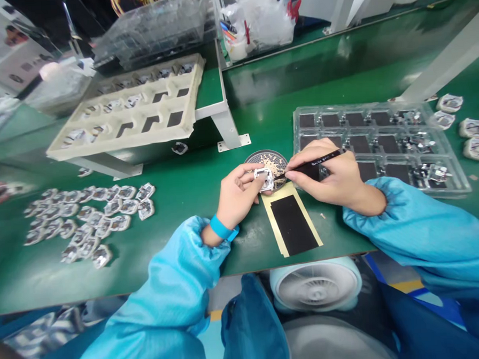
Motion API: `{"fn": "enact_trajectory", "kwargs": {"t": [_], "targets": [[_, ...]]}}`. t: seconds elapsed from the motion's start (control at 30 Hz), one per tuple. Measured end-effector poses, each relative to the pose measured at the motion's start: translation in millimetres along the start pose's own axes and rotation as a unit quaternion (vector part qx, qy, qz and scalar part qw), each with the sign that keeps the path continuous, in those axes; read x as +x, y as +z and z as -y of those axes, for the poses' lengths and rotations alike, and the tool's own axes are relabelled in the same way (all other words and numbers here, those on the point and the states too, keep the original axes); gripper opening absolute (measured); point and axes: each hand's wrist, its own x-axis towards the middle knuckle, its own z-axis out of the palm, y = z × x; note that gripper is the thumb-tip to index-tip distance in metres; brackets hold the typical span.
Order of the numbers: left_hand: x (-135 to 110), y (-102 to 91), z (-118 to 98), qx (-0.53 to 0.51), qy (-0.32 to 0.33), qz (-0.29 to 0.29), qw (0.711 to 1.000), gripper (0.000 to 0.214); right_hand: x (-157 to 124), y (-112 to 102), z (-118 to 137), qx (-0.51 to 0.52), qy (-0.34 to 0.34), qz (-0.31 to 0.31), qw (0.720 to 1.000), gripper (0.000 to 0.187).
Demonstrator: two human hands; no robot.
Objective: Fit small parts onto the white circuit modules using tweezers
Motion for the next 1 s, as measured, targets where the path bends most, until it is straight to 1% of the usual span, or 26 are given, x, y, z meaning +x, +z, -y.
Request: {"fn": "enact_trajectory", "kwargs": {"t": [0.13,0.2,0.27,0.33,0.4,0.47,0.53,0.6,0.63,0.67,0.73,0.8,0.83,0.87,0.9,0.93,0.97,1.0], "targets": [[-0.9,1.3,-2.7,0.001,0.006,-0.01,1.0,0.046,-1.5,2.3,-0.1,0.004,0.011,0.004,1.0,0.009],[-0.8,1.0,-3.5,0.004,0.006,-0.015,1.0,0.045,-1.2,2.6,-1.6,0.031,0.029,0.011,0.999,0.01],[-0.2,0.1,-3.9,0.008,0.012,-0.023,1.0,0.042,0.5,1.1,-6.0,0.091,0.071,0.029,0.993,0.011],[1.0,-1.7,-3.6,0.012,0.024,-0.032,0.999,0.04,3.4,-1.6,-13.6,0.166,0.121,0.06,0.977,0.015],[2.8,-4.4,-2.4,0.02,0.032,-0.037,0.999,0.04,6.3,-3.8,-22.3,0.219,0.153,0.089,0.96,0.021],[4.7,-7.8,-0.3,0.033,0.036,-0.035,0.998,0.04,8.5,-4.4,-27.4,0.244,0.161,0.114,0.949,0.027],[6.9,-11.3,1.9,0.044,0.039,-0.036,0.998,0.04,10.1,-4.0,-25.8,0.255,0.163,0.127,0.944,0.031],[9.3,-13.7,3.4,0.038,0.042,-0.037,0.998,0.038,12.7,-6.2,-19.1,0.263,0.168,0.121,0.942,0.034],[10.5,-14.3,3.8,0.026,0.041,-0.034,0.998,0.037,14.7,-10.0,-15.5,0.266,0.168,0.105,0.944,0.035],[11.4,-14.3,3.9,0.008,0.039,-0.028,0.999,0.038,17.0,-16.5,-12.9,0.263,0.162,0.076,0.948,0.036],[12.0,-13.2,3.4,-0.025,0.043,-0.013,0.999,0.046,21.1,-40.2,-13.6,0.225,0.139,-0.014,0.964,0.039],[10.1,-11.1,2.4,-0.034,0.053,-0.002,0.998,0.055,21.7,-77.7,-24.8,0.115,0.123,-0.136,0.976,0.04],[8.3,-9.9,1.9,-0.026,0.058,0.003,0.998,0.055,20.1,-99.7,-34.7,0.026,0.147,-0.173,0.973,0.042],[6.2,-8.6,1.6,-0.014,0.06,0.008,0.998,0.052,17.0,-121.9,-47.0,-0.074,0.175,-0.206,0.96,0.044],[3.9,-7.2,1.4,-0.003,0.058,0.013,0.998,0.046,12.8,-142.9,-61.1,-0.177,0.212,-0.2,0.94,0.046],[1.7,-5.9,1.4,0.004,0.054,0.015,0.998,0.041,7.7,-161.4,-76.1,-0.262,0.268,-0.168,0.912,0.048],[-0.5,-4.6,1.7,0.007,0.048,0.014,0.999,0.036,2.2,-176.6,-91.0,-0.328,0.321,-0.145,0.877,0.049],[-2.4,-3.2,2.1,0.005,0.041,0.011,0.999,0.035,-3.4,-187.8,-104.7,-0.374,0.359,-0.116,0.847,0.049]]}}
